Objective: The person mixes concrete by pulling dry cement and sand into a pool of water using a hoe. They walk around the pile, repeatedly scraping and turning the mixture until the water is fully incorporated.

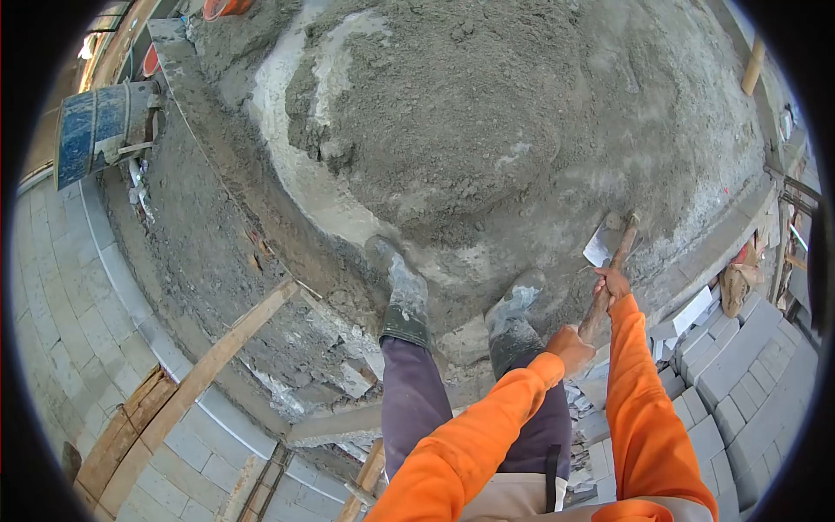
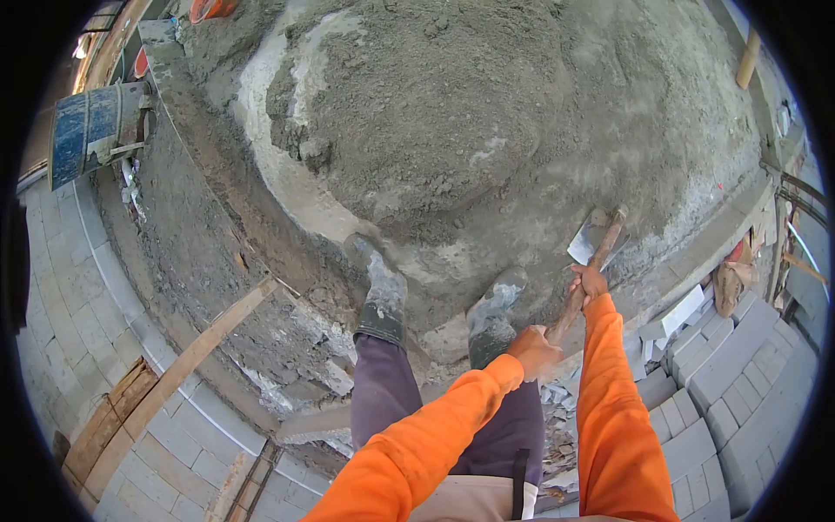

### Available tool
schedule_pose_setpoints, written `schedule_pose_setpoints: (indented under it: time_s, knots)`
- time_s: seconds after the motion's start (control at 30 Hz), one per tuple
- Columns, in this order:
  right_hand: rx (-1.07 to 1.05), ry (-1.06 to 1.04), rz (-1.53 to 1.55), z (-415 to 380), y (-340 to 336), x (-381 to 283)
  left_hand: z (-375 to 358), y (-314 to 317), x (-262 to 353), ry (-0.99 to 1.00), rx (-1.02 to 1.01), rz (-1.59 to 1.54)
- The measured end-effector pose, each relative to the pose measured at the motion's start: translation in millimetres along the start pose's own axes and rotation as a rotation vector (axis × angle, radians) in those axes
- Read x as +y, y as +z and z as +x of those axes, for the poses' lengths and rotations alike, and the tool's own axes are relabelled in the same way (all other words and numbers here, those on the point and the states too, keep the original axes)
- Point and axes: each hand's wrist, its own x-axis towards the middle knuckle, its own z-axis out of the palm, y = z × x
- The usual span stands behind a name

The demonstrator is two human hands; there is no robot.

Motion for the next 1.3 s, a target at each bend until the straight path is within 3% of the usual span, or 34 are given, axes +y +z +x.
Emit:
schedule_pose_setpoints:
  time_s: [0.07, 0.13, 0.2, 0.27, 0.33, 0.4, 0.5, 0.57, 0.7, 0.83, 0.9, 0.97, 1.07, 1.2, 1.3]
  knots:
    - [-0.039, 0.087, -0.012, 13, 39, 26, -17, -47, -7, -0.088, 0.023, -0.003]
    - [-0.09, 0.033, -0.106, 5, 98, 67, -43, -105, -26, -0.154, 0.041, 0.076]
    - [-0.056, 0.09, 0.134, -50, 171, 101, -78, -171, -59, -0.175, 0.005, 0.043]
    - [-0.058, 0.101, 0.226, -60, 226, 154, -127, -234, -60, -0.205, 0.034, 0.27]
    - [-0.045, 0.158, 0.224, -117, 292, 168, -162, -278, -93, -0.022, 0.196, 0.509]
    - [-0.126, 0.208, 0.34, -158, 347, 183, -208, -325, -72, -0.09, 0.21, 0.587]
    - [-0.428, 0.346, 0.631, -183, 388, 194, -255, -361, -17, -0.21, 0.3, 0.846]
    - [-0.57, 0.447, 0.855, -194, 389, 199, -265, -353, 2, -0.187, 0.317, 0.977]
    - [-0.516, 0.43, 0.855, -239, 393, 196, -308, -358, 7, -0.088, 0.377, 1.114]
    - [-0.461, 0.37, 0.911, -336, 430, 178, -391, -384, 45, -0.078, 0.569, 1.254]
    - [-0.478, 0.399, 0.921, -385, 458, 175, -436, -397, 53, -0.139, 0.75, 1.379]
    - [-0.5, 0.424, 0.905, -441, 484, 157, -475, -404, 71, -0.068, 0.928, 1.482]
    - [-0.643, 0.433, 0.92, -470, 491, 130, -504, -400, 80, -0.026, 0.915, 1.401]
    - [-0.622, 0.225, 0.947, -442, 438, 109, -472, -362, 65, 0.125, 0.85, 1.137]
    - [-0.476, -0.061, 0.804, -379, 330, 66, -400, -291, 35, 0.313, 0.726, 0.921]
